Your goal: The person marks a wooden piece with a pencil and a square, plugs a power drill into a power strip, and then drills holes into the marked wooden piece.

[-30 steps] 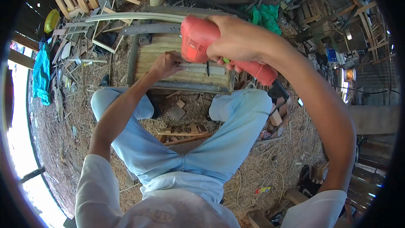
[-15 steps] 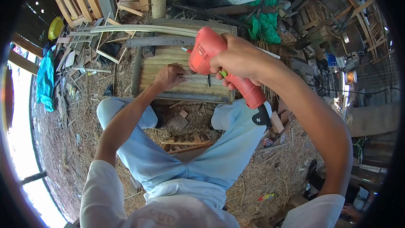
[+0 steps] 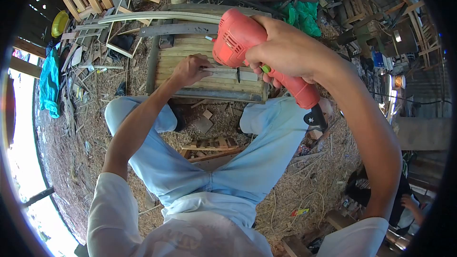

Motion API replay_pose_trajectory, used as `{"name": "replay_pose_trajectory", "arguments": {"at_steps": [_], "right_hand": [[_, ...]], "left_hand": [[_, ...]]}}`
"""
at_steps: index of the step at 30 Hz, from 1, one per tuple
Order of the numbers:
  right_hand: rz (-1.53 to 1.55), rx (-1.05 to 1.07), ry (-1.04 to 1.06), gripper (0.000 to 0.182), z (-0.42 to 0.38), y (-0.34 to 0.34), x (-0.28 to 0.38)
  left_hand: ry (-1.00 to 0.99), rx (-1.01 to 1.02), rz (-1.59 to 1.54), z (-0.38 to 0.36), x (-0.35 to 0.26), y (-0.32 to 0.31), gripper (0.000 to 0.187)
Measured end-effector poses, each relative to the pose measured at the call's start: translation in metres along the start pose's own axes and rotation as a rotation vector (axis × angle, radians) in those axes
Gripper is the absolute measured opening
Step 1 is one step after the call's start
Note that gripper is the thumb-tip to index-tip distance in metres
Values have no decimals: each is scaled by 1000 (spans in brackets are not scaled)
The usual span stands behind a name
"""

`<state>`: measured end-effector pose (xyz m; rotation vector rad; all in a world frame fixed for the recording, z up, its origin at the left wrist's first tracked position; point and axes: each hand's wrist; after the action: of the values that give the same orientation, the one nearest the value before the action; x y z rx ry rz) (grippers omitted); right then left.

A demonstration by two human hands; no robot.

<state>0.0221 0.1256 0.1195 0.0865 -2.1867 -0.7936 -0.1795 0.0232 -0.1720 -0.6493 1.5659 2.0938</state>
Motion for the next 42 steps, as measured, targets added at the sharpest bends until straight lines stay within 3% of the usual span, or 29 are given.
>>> {"name": "replay_pose_trajectory", "arguments": {"at_steps": [42], "right_hand": [[-18, 73, -7, 74, 13, 3, -5]], "left_hand": [[17, -4, 3, 2, -5, 4, 20]]}}
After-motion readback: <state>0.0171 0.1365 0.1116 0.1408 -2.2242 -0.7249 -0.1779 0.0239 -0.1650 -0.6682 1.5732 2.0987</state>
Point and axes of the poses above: each hand's wrist, its own z-axis towards the middle knuckle, its own y-axis out of the back of the hand, x = y × z, and after that the axes turned 3 degrees about -x, right-handed
